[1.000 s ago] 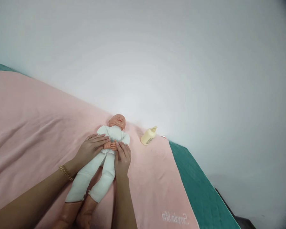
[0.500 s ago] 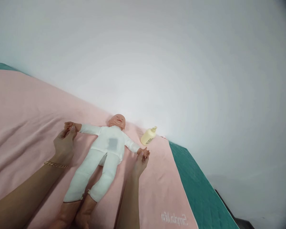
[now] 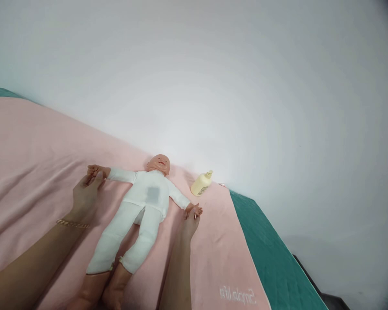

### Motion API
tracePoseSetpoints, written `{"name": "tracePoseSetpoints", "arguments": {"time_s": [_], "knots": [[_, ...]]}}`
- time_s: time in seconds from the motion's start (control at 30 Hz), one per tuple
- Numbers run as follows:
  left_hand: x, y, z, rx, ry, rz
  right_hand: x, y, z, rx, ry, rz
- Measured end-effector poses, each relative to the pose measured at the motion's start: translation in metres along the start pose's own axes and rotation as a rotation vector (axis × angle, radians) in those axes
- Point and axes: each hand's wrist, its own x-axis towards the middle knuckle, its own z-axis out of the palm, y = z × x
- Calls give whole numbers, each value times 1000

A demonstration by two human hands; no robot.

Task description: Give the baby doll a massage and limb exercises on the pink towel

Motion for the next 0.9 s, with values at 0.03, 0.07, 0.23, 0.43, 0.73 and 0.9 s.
{"name": "tracePoseSetpoints", "arguments": {"time_s": [0.03, 0.07, 0.23, 0.43, 0.73, 0.9], "knots": [[-6, 7, 3, -3, 21, 0, -5, -6, 1, -17, 5, -9], [-12, 15, 7, -16, 44, 3, -10, -13, 4, -34, 8, -26], [-39, 40, 26, 169, -137, 198, -39, -36, 21, -6, -98, -230], [-37, 16, 35, 428, -287, 718, -51, -18, 34, -182, -396, -641], [-36, 4, 35, 551, -555, 656, -54, -18, 44, -409, -461, -1173], [-34, 4, 37, 484, -657, 515, -55, -19, 48, -406, -460, -1246]]}}
